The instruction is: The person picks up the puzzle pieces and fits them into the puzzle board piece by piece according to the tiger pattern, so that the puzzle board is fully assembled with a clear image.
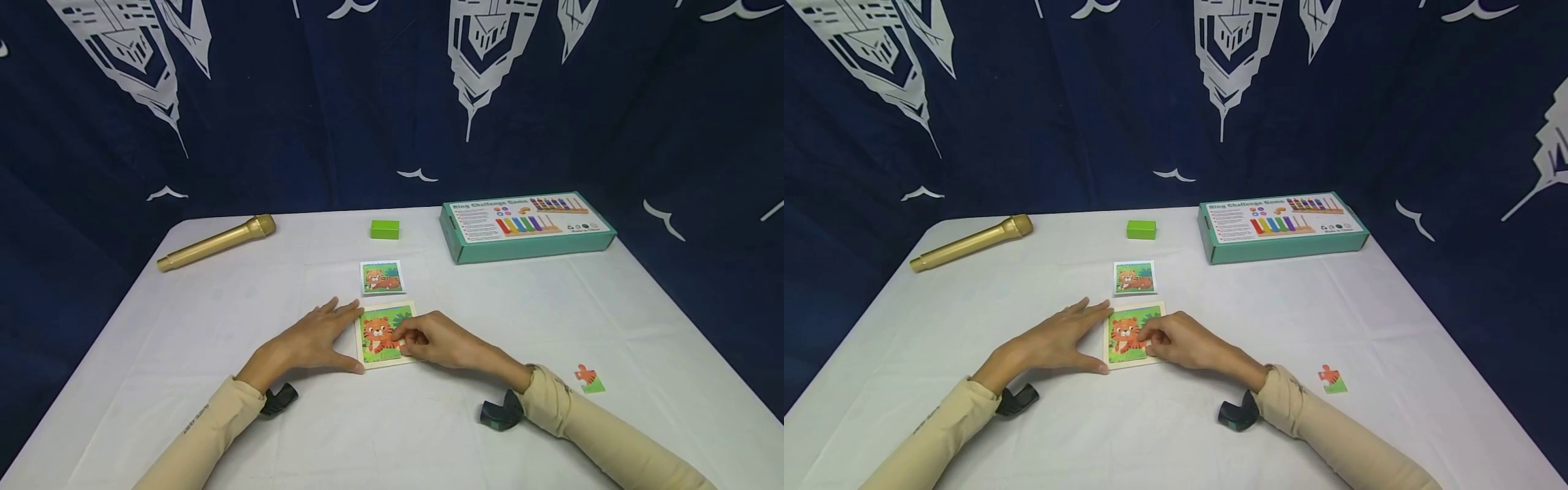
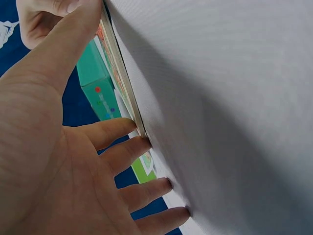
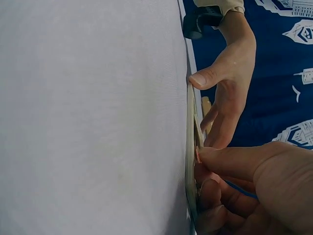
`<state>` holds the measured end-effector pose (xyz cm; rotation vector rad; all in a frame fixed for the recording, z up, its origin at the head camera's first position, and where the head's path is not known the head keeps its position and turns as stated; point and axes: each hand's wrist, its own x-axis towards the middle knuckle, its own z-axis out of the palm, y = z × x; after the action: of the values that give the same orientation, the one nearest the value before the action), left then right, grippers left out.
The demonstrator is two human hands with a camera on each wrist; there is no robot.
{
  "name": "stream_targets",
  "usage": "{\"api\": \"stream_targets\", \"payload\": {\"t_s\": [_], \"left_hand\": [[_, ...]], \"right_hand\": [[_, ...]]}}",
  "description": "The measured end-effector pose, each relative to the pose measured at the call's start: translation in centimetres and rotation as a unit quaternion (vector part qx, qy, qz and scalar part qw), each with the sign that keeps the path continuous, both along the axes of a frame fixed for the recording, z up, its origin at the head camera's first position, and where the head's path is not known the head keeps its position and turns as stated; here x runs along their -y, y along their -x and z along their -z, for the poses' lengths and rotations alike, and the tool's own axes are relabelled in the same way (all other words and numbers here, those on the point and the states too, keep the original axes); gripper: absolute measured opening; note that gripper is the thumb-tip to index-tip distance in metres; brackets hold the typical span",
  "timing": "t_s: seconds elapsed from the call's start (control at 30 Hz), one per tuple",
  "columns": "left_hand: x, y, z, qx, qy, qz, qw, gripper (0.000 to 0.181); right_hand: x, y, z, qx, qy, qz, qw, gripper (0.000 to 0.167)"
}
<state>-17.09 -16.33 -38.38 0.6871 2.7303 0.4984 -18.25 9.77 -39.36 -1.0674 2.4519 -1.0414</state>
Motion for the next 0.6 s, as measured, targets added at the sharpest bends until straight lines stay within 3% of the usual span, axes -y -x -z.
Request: {"api": "stream_targets", "payload": {"t_s": [0.6], "left_hand": [[-0.02,-0.08,-0.16,-0.001,-0.003,0.001,1.0000,0.104]], "right_hand": [[0.60,0.15,0.16,-0.056,-0.026,-0.015,0.9980,0.011]]}}
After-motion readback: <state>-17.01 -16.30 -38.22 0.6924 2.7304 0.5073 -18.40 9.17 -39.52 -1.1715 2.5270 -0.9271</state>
